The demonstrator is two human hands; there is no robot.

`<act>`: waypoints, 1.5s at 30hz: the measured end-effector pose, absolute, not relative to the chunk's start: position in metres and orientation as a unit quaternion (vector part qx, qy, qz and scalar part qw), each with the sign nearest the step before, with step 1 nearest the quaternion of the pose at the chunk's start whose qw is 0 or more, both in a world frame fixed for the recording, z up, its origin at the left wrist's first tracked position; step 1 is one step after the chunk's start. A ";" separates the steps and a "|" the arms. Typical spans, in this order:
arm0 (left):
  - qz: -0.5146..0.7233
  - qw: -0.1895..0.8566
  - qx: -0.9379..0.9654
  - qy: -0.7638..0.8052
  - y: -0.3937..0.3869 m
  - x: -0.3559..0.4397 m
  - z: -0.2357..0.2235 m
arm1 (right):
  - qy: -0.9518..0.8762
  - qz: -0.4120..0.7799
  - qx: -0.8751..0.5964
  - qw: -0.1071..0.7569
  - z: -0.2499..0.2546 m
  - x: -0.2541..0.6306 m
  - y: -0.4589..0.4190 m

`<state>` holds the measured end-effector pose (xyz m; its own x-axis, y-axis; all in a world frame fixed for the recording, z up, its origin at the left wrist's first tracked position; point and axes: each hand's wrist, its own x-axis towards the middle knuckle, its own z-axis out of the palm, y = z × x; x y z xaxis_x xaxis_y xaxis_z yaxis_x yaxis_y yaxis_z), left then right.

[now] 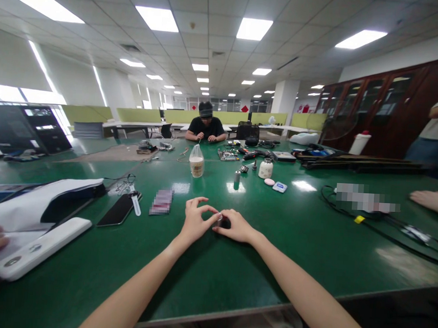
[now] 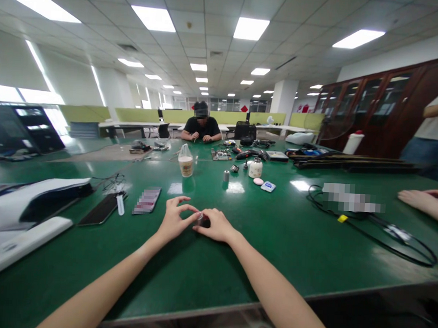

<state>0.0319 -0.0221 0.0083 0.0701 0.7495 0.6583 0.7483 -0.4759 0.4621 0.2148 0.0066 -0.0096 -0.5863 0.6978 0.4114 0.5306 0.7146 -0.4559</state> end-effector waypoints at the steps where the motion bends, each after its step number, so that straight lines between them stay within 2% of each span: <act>1: 0.448 0.002 0.734 0.510 -0.022 0.032 0.009 | -0.880 0.142 -0.349 0.290 -0.009 0.215 0.006; 6: 0.471 -0.004 0.716 0.515 -0.013 0.022 0.018 | -0.878 0.136 -0.362 0.282 -0.006 0.214 0.005; 9: 0.470 -0.012 0.673 0.571 -0.002 0.005 0.016 | -0.880 0.136 -0.362 0.277 -0.005 0.215 0.004; 13: 0.325 0.028 0.653 0.684 0.006 -0.014 -0.001 | -0.881 0.137 -0.362 0.272 -0.003 0.215 0.003; 16: 0.275 0.046 0.659 0.699 0.008 -0.017 -0.012 | -0.880 0.137 -0.366 0.270 -0.003 0.215 0.003; 20: 0.291 0.020 0.678 0.675 0.007 -0.011 -0.014 | -0.880 0.136 -0.367 0.268 -0.003 0.215 0.003; 24: 0.376 0.001 0.705 0.601 0.001 -0.003 -0.004 | -0.877 0.134 -0.372 0.272 -0.004 0.215 0.003; 28: 0.450 0.049 0.747 0.488 -0.012 0.018 0.006 | -0.880 0.135 -0.362 0.276 -0.007 0.215 0.005; 34: 0.448 0.127 0.753 0.465 -0.027 0.040 0.005 | -0.879 0.140 -0.359 0.281 -0.009 0.215 0.006; 45: 0.441 0.154 0.756 0.459 -0.025 0.033 0.006 | -0.876 0.143 -0.363 0.283 -0.009 0.215 0.006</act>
<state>0.0332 -0.0247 0.0064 0.1900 0.8293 0.5255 0.5569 -0.5318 0.6380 0.2147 0.0063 -0.0091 -0.5754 0.7176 0.3923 0.5552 0.6949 -0.4570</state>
